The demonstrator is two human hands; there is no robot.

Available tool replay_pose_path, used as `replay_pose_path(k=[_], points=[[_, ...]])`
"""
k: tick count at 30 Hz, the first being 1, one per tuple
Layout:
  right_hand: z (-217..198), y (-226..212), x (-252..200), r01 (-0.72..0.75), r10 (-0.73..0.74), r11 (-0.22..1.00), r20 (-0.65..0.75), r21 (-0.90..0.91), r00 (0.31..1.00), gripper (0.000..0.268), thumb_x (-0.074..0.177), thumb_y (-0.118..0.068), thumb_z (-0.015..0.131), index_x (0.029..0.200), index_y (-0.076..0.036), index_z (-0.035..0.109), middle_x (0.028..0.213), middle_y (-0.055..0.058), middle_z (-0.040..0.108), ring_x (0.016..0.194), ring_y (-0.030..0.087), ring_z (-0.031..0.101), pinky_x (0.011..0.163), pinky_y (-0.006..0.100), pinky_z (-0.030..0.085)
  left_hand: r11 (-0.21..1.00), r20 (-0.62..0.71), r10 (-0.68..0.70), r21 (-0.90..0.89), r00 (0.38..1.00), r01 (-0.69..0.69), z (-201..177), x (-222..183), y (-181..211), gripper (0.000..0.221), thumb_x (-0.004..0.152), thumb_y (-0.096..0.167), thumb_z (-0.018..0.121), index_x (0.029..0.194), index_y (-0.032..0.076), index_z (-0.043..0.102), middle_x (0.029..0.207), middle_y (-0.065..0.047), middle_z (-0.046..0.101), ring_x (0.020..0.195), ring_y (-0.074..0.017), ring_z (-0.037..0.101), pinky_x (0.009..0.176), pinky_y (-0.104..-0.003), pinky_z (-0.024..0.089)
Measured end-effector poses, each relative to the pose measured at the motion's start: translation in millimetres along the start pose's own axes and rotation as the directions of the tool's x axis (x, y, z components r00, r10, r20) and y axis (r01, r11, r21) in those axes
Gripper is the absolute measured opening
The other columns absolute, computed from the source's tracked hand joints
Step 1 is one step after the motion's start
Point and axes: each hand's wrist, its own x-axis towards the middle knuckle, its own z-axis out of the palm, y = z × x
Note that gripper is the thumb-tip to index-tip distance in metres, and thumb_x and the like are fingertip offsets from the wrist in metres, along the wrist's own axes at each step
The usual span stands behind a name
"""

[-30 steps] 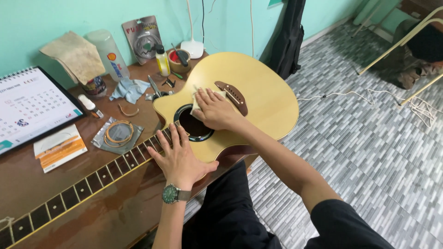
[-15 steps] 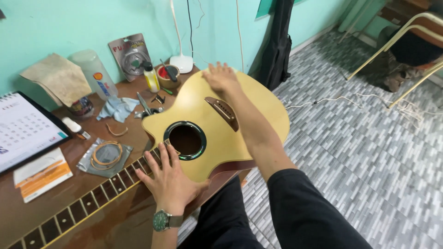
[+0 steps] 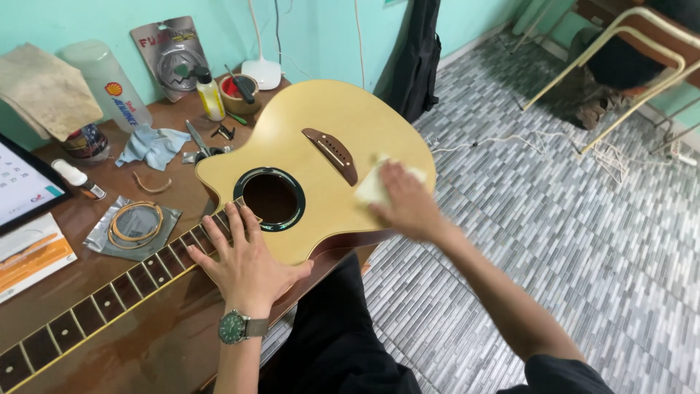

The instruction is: Cleaning the body and neck of an acoustic guitar with a cloth and removing tuning pegs from the headstock.

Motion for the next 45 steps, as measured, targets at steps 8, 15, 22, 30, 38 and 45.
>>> replay_pose_path(k=[8,15,22,30,38,45], points=[[-13.5,11.4,-1.9,-0.127,0.126,0.99,0.026,0.055,0.992,0.083,0.101,-0.062,0.024,0.161,-0.006,0.015,0.169,0.019,0.012,0.153,0.035,0.015,0.122,0.051,0.016,1.0,0.081,0.003,0.003,0.997,-0.003,-4.0,1.9,-0.6,0.16,0.042,0.098,0.075,0.16,0.006,0.019,0.169,-0.017,0.017,0.152,-0.0495,0.012,0.108,-0.079,0.015],[30.8,-89.2,-19.2,0.216,-0.246,0.965,-0.233,-0.148,0.941,0.066,0.106,-0.05,0.046,0.153,-0.005,0.046,0.155,0.026,0.045,0.146,0.046,0.037,0.115,0.054,0.032,0.989,0.255,-0.016,-0.139,0.967,0.053,-35.3,-2.2,3.0,0.144,0.049,0.082,0.076,0.16,0.005,0.024,0.171,-0.018,0.016,0.156,-0.0501,0.005,0.112,-0.078,0.007],[58.5,-135.7,-11.0,0.406,-0.402,0.914,-0.15,-0.004,0.903,0.053,0.11,-0.044,0.027,0.159,-0.028,0.039,0.169,0.006,0.031,0.157,0.036,0.022,0.121,0.052,0.026,0.981,0.223,-0.026,-0.18,0.974,0.067,-17.0,-2.6,-11.5,0.137,0.051,0.065,0.081,0.161,0.007,0.023,0.171,-0.017,0.016,0.156,-0.046,0.005,0.116,-0.077,0.003],[10.3,-107.5,-26.9,0.04,-0.038,0.999,0.09,-0.025,0.995,0.065,0.106,-0.048,0.009,0.164,-0.02,0.004,0.172,0.009,-0.003,0.157,0.027,-0.005,0.125,0.046,-0.002,0.523,-0.58,-0.748,-0.814,0.322,-0.253,19.1,-75.8,-112.7,0.027,0.1,-0.015,0.063,0.112,-0.003,0.043,0.11,-0.026,0.055,0.091,-0.0352,0.062,0.085,-0.043,0.052],[-15.7,-25.8,5.3,-0.323,0.321,0.947,0.099,0.002,0.942,0.075,0.103,-0.057,0.011,0.164,-0.015,0.0,0.172,0.013,-0.009,0.158,0.03,-0.008,0.126,0.048,0.0,-0.376,0.325,-0.9,-0.916,0.29,-0.14,66.0,-84.9,-268.1,0.057,0.091,0.043,0.085,0.127,0.018,0.048,0.086,0.001,0.058,0.076,-0.0086,0.072,0.08,-0.036,0.077],[-21.6,30.4,127.2,-0.449,0.446,0.893,0.07,0.04,0.892,0.08,0.1,-0.063,0.017,0.166,-0.018,0.008,0.173,0.012,-0.002,0.159,0.037,-0.002,0.127,0.052,0.004,-0.374,0.197,-0.829,-0.891,0.523,-0.257,36.9,-90.2,-258.4,0.049,0.097,0.012,0.079,0.139,0.021,0.055,0.116,-0.011,0.082,0.107,-0.0219,0.085,0.086,-0.041,0.074]])
